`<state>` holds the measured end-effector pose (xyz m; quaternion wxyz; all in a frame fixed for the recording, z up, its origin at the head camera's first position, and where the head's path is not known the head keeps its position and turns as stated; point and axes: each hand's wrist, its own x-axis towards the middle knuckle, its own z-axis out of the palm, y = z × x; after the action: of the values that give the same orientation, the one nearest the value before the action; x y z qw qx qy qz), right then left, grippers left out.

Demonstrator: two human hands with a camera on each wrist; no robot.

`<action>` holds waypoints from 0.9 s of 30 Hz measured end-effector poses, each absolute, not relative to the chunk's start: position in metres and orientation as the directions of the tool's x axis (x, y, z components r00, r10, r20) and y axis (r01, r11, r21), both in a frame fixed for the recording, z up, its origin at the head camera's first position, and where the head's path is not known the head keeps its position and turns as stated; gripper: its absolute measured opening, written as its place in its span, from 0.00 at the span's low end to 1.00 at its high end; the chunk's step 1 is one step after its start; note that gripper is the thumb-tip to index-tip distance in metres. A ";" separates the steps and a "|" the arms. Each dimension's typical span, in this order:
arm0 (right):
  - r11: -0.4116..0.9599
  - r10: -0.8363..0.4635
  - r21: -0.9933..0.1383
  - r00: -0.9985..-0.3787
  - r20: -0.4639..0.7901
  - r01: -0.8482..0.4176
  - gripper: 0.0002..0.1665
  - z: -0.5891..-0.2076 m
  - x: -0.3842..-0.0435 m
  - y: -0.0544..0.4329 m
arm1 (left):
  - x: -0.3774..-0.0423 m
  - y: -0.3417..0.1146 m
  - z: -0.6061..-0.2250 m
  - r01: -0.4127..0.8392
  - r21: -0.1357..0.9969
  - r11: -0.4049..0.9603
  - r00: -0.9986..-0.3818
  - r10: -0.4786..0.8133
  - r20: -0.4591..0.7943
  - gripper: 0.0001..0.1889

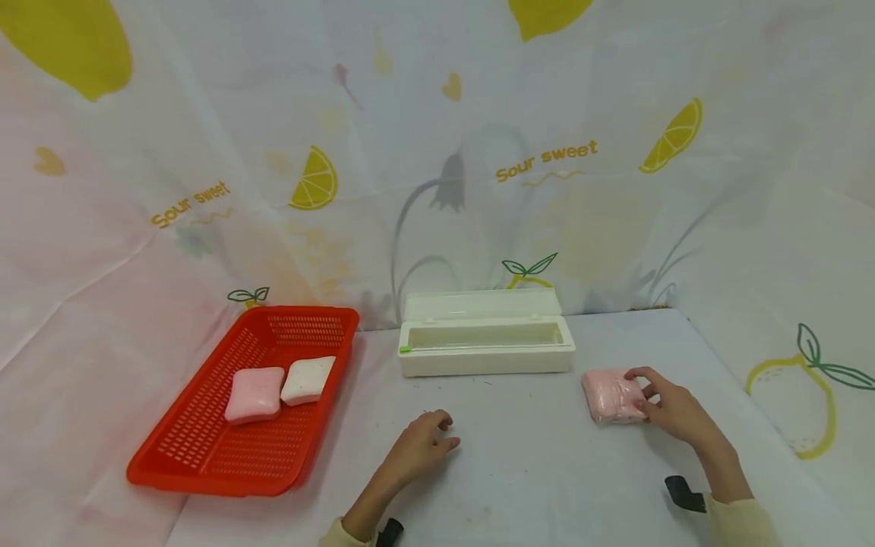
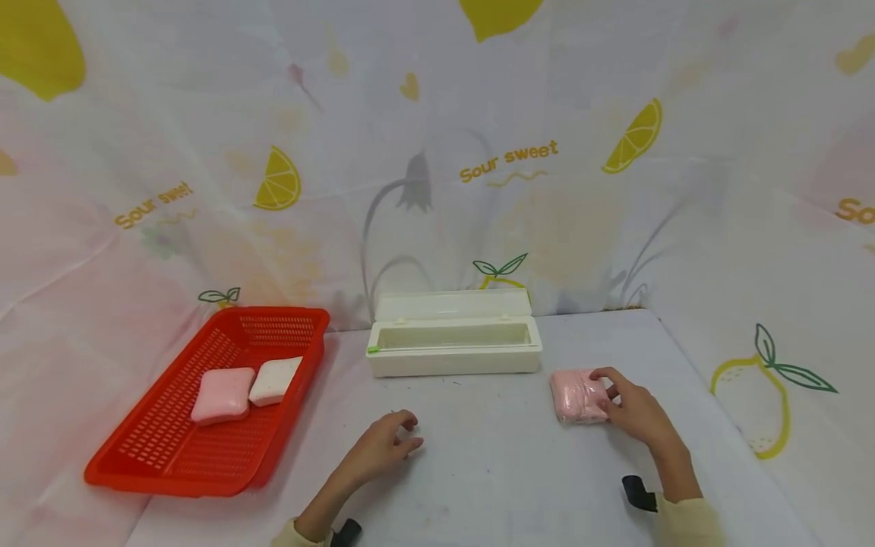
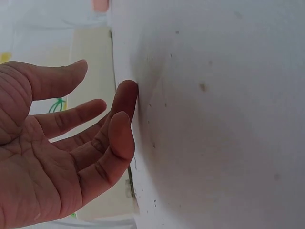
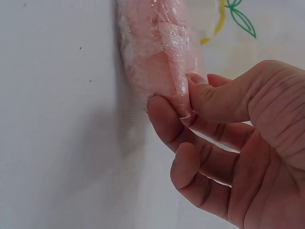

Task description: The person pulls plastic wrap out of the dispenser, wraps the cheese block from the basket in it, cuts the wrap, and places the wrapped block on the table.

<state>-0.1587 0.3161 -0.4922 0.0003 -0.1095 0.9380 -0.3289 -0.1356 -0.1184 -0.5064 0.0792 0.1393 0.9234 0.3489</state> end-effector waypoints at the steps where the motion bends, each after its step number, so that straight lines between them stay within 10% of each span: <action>1: 0.759 -0.209 -0.619 -0.976 0.060 -0.201 0.25 -0.493 -0.159 0.317 | -0.136 -0.119 -0.507 0.202 0.664 0.720 -0.949 0.312 -0.050 0.15; 10: 0.816 -0.226 -0.540 -0.974 0.032 -0.207 0.22 -0.481 -0.161 0.314 | -0.149 -0.132 -0.503 0.218 0.608 0.763 -0.957 0.288 -0.019 0.14; 20: 0.726 -0.217 -0.607 -0.945 0.244 -0.324 0.22 -0.457 -0.205 0.248 | -0.196 -0.158 -0.465 0.364 0.277 0.889 -0.878 0.229 0.420 0.17; 27: 0.715 -0.273 -0.591 -0.927 0.257 -0.374 0.23 -0.460 -0.234 0.226 | -0.234 -0.154 -0.467 0.410 0.276 0.870 -0.872 0.284 0.400 0.15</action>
<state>-0.2340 0.2261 -0.4604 -0.0755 -0.1754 0.9229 -0.3344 -0.2344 -0.1535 -0.4666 -0.1760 0.1824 0.9507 0.1787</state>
